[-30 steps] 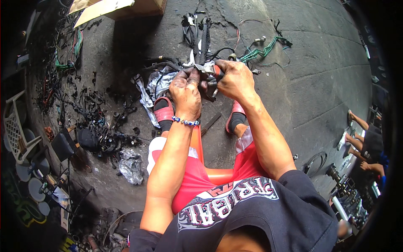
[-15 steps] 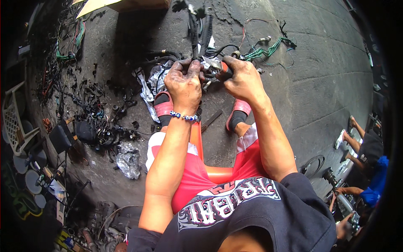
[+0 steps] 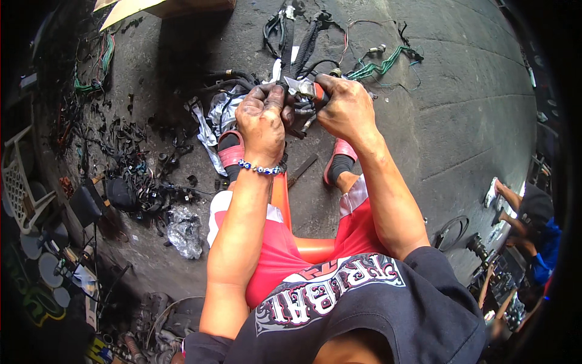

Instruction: Repair a vehicle wire harness by cutting and stripping individual wires.

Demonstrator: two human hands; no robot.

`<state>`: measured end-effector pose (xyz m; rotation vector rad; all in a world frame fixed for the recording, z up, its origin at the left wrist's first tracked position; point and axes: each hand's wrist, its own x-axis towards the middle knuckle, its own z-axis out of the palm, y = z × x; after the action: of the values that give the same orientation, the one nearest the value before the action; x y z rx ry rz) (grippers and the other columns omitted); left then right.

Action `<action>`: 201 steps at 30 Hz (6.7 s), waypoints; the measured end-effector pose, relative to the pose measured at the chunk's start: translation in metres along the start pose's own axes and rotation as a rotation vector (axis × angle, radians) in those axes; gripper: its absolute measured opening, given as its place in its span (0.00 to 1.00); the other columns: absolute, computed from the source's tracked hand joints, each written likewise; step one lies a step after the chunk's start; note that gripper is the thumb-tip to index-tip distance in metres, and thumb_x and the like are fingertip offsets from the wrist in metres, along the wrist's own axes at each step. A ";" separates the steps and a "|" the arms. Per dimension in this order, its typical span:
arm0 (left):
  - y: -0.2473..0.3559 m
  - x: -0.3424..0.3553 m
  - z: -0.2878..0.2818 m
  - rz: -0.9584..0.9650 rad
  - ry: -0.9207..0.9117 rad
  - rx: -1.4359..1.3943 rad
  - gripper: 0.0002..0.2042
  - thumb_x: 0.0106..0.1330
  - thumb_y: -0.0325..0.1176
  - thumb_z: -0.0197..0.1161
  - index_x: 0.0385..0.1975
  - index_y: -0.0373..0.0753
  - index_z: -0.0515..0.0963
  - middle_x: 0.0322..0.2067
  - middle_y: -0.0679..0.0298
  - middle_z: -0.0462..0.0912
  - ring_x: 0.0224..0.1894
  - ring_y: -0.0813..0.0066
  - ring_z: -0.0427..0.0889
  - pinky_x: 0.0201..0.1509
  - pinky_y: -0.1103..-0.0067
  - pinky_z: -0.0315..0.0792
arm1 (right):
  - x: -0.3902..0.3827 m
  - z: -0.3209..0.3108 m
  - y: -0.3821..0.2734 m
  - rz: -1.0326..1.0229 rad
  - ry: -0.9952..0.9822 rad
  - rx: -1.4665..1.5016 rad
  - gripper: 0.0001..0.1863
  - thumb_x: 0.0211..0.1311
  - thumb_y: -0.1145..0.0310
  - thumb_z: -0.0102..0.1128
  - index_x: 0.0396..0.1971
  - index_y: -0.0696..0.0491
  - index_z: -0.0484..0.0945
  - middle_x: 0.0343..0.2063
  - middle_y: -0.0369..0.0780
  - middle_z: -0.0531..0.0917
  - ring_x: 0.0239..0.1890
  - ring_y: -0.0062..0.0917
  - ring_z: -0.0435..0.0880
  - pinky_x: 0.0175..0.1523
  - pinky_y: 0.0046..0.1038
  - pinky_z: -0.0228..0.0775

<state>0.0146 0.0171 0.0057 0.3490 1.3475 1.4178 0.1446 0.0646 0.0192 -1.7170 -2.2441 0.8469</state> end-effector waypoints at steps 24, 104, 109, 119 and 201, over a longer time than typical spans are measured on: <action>0.006 0.001 -0.031 -0.391 -0.150 -0.427 0.08 0.63 0.35 0.53 0.26 0.41 0.65 0.25 0.65 0.68 0.18 0.85 0.61 0.21 0.85 0.58 | 0.010 -0.002 0.065 0.079 0.364 0.104 0.13 0.37 0.73 0.53 0.28 0.56 0.77 0.20 0.49 0.77 0.22 0.38 0.77 0.29 0.33 0.69; -0.007 -0.008 -0.004 -0.140 -0.192 0.061 0.06 0.61 0.31 0.55 0.25 0.35 0.73 0.20 0.66 0.76 0.18 0.84 0.72 0.18 0.89 0.63 | -0.001 0.017 -0.005 0.565 -0.094 1.593 0.07 0.47 0.74 0.54 0.14 0.52 0.68 0.11 0.33 0.70 0.12 0.19 0.69 0.17 0.21 0.61; -0.004 0.000 -0.008 -0.194 -0.253 0.068 0.06 0.62 0.30 0.54 0.26 0.35 0.73 0.19 0.65 0.76 0.16 0.85 0.68 0.17 0.87 0.61 | 0.002 0.010 -0.008 0.484 -0.073 1.583 0.05 0.48 0.75 0.53 0.17 0.53 0.70 0.13 0.34 0.71 0.13 0.20 0.70 0.18 0.21 0.62; -0.013 -0.003 -0.012 0.007 -0.180 0.213 0.07 0.62 0.31 0.54 0.26 0.34 0.74 0.19 0.68 0.75 0.17 0.84 0.70 0.20 0.86 0.64 | 0.000 0.017 -0.005 0.289 -0.121 1.433 0.05 0.53 0.70 0.56 0.22 0.55 0.74 0.17 0.33 0.76 0.17 0.15 0.73 0.22 0.19 0.64; 0.007 0.021 -0.038 -0.227 0.145 -0.561 0.12 0.65 0.38 0.48 0.37 0.34 0.66 0.32 0.55 0.74 0.36 0.59 0.77 0.37 0.65 0.75 | 0.001 0.007 -0.004 0.302 -0.184 1.879 0.10 0.43 0.76 0.50 0.28 0.62 0.74 0.27 0.45 0.80 0.23 0.21 0.75 0.30 0.21 0.68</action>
<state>-0.0263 0.0168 -0.0099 -0.2719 1.0052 1.5746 0.1380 0.0623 0.0157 -0.8320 -0.3510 2.0783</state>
